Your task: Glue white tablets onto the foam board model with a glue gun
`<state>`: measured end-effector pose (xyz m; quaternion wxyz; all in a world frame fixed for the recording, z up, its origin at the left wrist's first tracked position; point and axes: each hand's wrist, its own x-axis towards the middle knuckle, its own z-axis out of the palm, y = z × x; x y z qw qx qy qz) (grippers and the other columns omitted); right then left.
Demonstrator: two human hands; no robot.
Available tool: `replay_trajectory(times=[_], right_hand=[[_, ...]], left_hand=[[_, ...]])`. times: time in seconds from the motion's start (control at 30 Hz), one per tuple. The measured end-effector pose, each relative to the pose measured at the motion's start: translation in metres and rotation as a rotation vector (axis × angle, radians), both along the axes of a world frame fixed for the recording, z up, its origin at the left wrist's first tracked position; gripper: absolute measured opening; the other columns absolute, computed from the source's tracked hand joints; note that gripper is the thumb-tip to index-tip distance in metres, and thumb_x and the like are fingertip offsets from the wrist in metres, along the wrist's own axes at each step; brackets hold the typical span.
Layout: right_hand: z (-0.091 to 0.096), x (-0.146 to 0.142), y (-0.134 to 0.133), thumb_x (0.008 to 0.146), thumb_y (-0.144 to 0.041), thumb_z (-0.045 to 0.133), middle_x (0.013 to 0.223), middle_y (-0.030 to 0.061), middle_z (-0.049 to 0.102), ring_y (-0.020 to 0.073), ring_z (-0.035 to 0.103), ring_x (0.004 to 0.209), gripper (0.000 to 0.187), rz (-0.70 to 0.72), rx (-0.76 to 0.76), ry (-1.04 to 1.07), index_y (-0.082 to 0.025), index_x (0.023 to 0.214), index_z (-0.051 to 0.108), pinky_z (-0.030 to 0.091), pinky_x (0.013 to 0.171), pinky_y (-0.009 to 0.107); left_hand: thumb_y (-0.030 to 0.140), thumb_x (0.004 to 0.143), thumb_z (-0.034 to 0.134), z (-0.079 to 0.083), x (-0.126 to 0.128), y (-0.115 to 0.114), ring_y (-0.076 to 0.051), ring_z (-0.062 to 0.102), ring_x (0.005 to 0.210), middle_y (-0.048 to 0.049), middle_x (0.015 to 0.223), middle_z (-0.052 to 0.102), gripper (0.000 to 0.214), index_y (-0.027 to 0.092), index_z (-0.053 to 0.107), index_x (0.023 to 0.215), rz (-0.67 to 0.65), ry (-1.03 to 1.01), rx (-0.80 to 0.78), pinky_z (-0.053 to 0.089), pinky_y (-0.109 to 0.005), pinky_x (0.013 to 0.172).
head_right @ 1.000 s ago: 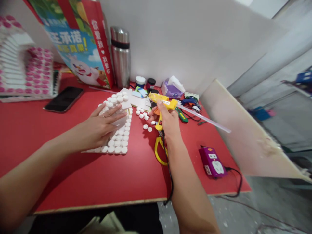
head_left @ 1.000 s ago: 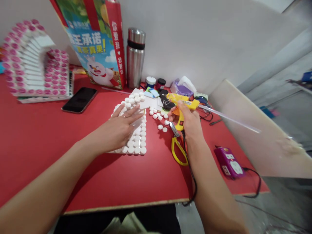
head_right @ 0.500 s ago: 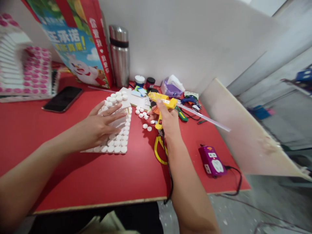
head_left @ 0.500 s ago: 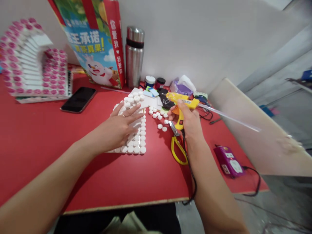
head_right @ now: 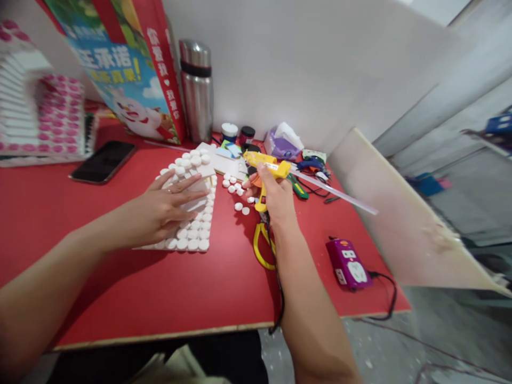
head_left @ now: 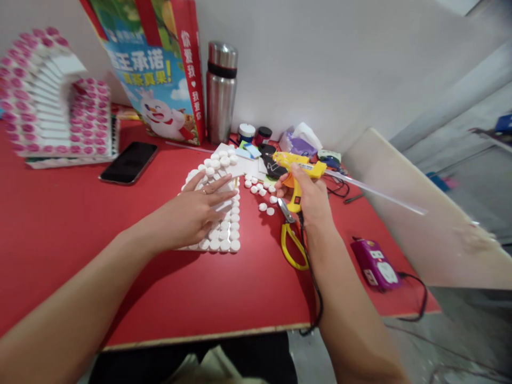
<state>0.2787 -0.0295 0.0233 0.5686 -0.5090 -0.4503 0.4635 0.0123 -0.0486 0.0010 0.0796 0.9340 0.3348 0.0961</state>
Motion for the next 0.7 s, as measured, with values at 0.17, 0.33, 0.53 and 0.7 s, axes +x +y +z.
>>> replay_trajectory(times=[0.17,0.33,0.53,0.7], right_hand=[[-0.001,0.0,0.001,0.086,-0.05,0.072,0.066,0.0028,0.072,0.0128,0.063,0.051,0.035,0.006,0.002,-0.011,-0.019,0.07,0.069,0.054,0.049,0.025],[-0.003,0.002,0.003,0.082,-0.052,0.076,0.065,0.0021,0.071,0.0133,0.062,0.05,0.036,0.019,0.037,0.009,-0.019,0.07,0.069,0.052,0.048,0.026],[-0.003,0.002,0.003,0.085,-0.056,0.073,0.066,0.0023,0.072,0.0135,0.062,0.05,0.039,0.015,0.023,-0.019,-0.02,0.07,0.069,0.052,0.048,0.027],[-0.003,0.0,0.003,0.083,-0.058,0.073,0.066,0.0024,0.072,0.0134,0.062,0.049,0.041,0.001,0.019,-0.025,-0.02,0.068,0.069,0.05,0.047,0.027]], left_hand=[[0.022,0.095,0.045,-0.002,-0.002,0.001,-0.027,0.016,0.161,0.0008,0.16,0.049,0.041,0.031,0.073,0.123,-0.026,0.003,0.047,-0.006,-0.059,0.128],[0.02,0.096,0.047,-0.001,-0.003,0.003,-0.029,0.023,0.159,-0.0032,0.159,0.05,0.037,0.026,0.073,0.122,-0.041,-0.039,0.08,-0.001,-0.061,0.128],[0.019,0.096,0.051,-0.001,0.003,0.007,-0.031,0.016,0.16,-0.0043,0.164,0.043,0.027,0.023,0.077,0.102,-0.004,-0.039,0.187,0.004,-0.062,0.128],[0.015,0.094,0.053,-0.013,0.007,0.012,-0.03,0.011,0.161,-0.003,0.166,0.04,0.024,0.022,0.076,0.095,0.002,-0.041,0.237,0.003,-0.063,0.128]])
